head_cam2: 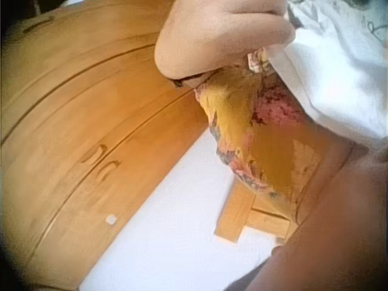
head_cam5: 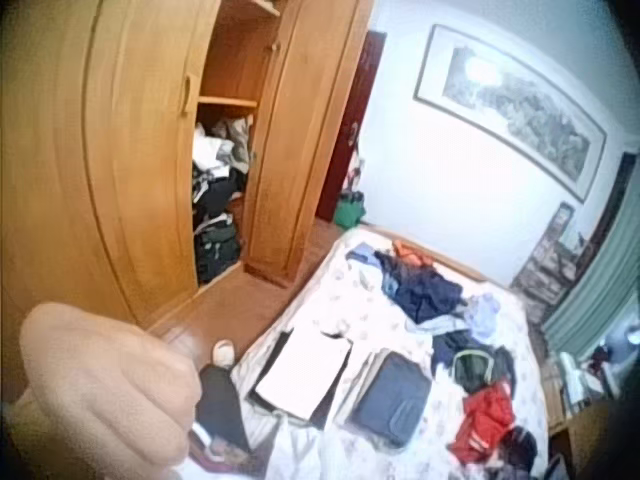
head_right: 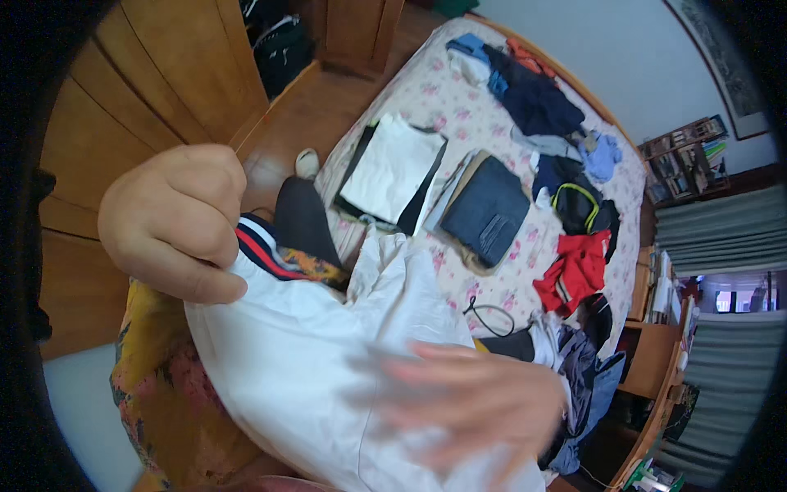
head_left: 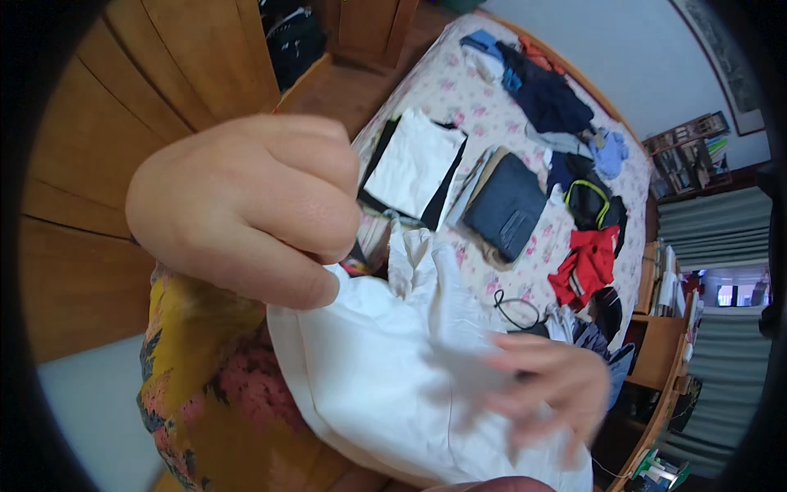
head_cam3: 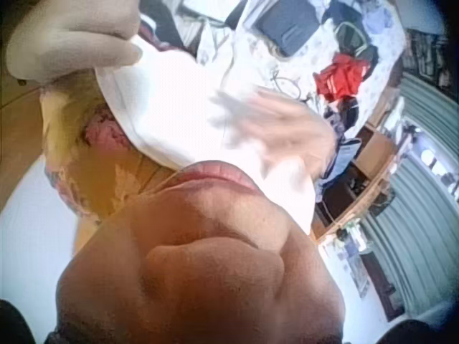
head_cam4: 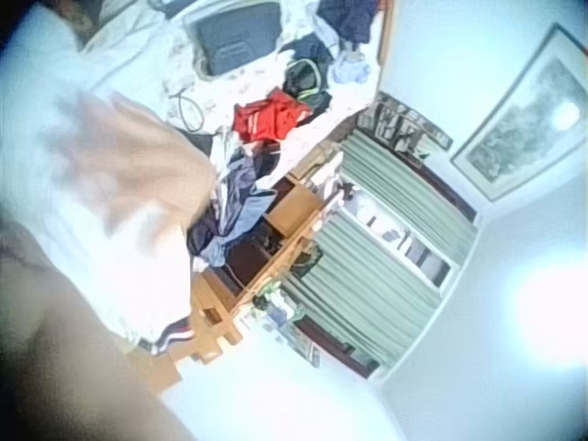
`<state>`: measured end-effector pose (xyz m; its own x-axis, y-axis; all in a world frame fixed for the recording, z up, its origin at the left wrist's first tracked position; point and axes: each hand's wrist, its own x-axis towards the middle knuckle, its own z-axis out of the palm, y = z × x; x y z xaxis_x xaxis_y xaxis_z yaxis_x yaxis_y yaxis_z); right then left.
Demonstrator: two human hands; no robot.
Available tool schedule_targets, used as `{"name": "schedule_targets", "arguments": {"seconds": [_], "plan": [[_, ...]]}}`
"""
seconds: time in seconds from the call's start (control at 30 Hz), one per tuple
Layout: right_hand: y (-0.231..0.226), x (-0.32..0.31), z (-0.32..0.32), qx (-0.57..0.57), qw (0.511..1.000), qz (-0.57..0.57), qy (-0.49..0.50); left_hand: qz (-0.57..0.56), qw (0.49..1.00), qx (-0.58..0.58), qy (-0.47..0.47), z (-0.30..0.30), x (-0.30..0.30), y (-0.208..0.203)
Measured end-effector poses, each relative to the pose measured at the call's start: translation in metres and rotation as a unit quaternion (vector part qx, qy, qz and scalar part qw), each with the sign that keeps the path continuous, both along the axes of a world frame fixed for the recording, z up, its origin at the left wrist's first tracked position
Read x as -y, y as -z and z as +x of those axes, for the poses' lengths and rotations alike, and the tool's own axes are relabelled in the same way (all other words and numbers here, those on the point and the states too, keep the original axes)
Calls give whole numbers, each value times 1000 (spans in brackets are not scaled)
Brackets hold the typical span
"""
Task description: The person folds various garments on a bed, including pants, jeans, a white shirt, a green shirt, a black shirt, and a white jacket. Each item is smoothed and folded into a neat stack.
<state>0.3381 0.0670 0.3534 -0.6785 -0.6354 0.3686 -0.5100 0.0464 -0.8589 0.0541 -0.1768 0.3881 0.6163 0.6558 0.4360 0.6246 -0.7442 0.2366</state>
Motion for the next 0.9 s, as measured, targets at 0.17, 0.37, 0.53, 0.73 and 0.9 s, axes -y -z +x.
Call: {"name": "schedule_targets", "arguments": {"seconds": [0.17,0.37,0.53,0.73,0.9], "plan": [[4,46,-39,63,982,73,-160,81,988,-54,-121,9,-12,2],[12,53,-72,-103,967,12,-233,111,965,188,-143,75,-53,63],[15,52,-59,25,988,-21,-154,150,902,404,-43,136,-92,75],[15,36,-43,36,993,-23,-109,63,937,340,-56,141,-97,100],[14,12,-26,38,997,-19,-71,-251,911,319,76,134,-101,120]]}}
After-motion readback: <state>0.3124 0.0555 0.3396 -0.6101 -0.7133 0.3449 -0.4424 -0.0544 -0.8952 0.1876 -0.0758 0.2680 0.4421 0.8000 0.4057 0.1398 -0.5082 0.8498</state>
